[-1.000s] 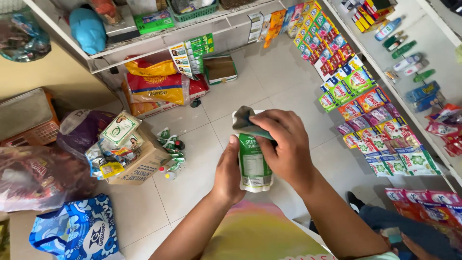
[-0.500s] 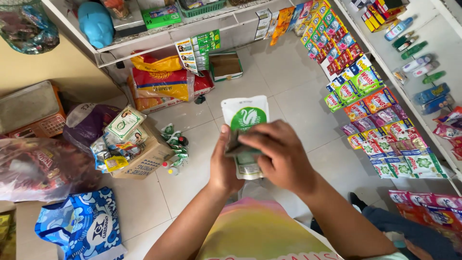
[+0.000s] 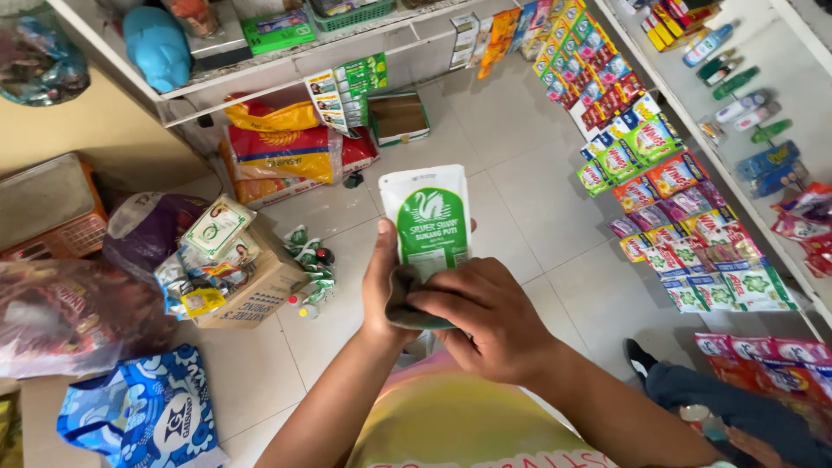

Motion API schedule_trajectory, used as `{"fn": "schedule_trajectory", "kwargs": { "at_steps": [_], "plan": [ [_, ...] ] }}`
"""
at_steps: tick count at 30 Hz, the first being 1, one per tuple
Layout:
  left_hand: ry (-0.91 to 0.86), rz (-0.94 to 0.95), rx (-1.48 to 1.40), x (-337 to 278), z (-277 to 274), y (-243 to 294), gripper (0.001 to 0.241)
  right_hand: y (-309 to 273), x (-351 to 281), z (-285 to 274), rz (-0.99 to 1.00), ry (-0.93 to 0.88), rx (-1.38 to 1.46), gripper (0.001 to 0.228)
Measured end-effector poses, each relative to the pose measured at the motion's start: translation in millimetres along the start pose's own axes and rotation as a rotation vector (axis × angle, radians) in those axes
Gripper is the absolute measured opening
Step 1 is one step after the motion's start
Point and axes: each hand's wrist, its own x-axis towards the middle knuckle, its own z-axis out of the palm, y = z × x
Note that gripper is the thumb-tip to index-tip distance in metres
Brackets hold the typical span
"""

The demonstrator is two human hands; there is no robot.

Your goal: Wiping a pouch of vinegar with a cloth in a store aisle.

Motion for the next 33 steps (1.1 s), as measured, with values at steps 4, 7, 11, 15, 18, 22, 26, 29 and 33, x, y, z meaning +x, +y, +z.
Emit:
{"fn": "schedule_trajectory", "kwargs": {
  "at_steps": [4, 7, 11, 15, 18, 22, 26, 29, 33],
  "plan": [
    [-0.017, -0.026, 0.0, 2, -12, -13, 0.071, 22, 8, -4, -0.056, 0.027, -0.08, 0.049],
    [-0.022, -0.053, -0.134, 3, -22, -28, 0.068, 37, 14, -5, 0.039, 0.109, -0.082, 0.051],
    [0.014, -0.084, -0.09, 3, -22, -37, 0.063, 46, 25, -4, 0.113, 0.256, -0.22, 0.046],
    [0.001, -0.029, -0.057, 7, -29, -36, 0.064, 37, 21, -1, 0.103, 0.202, -0.125, 0.046],
    [0.003, -0.075, -0.147, 9, -27, -18, 0.077, 21, 11, -1, -0.017, 0.086, -0.036, 0.047],
    [-0.098, 0.007, 0.007, 8, -9, 1, 0.082, 17, 6, -4, -0.051, -0.006, 0.011, 0.046],
    [-0.091, -0.013, 0.016, 5, -20, -13, 0.081, 37, 14, -12, -0.106, 0.054, -0.088, 0.049],
    [-0.019, -0.093, -0.056, 4, -14, -19, 0.076, 48, 22, -16, -0.043, 0.16, -0.203, 0.05],
    [-0.166, 0.027, -0.01, -4, -12, -27, 0.061, 59, 32, -17, 0.106, 0.312, -0.238, 0.043]
  ]
}}
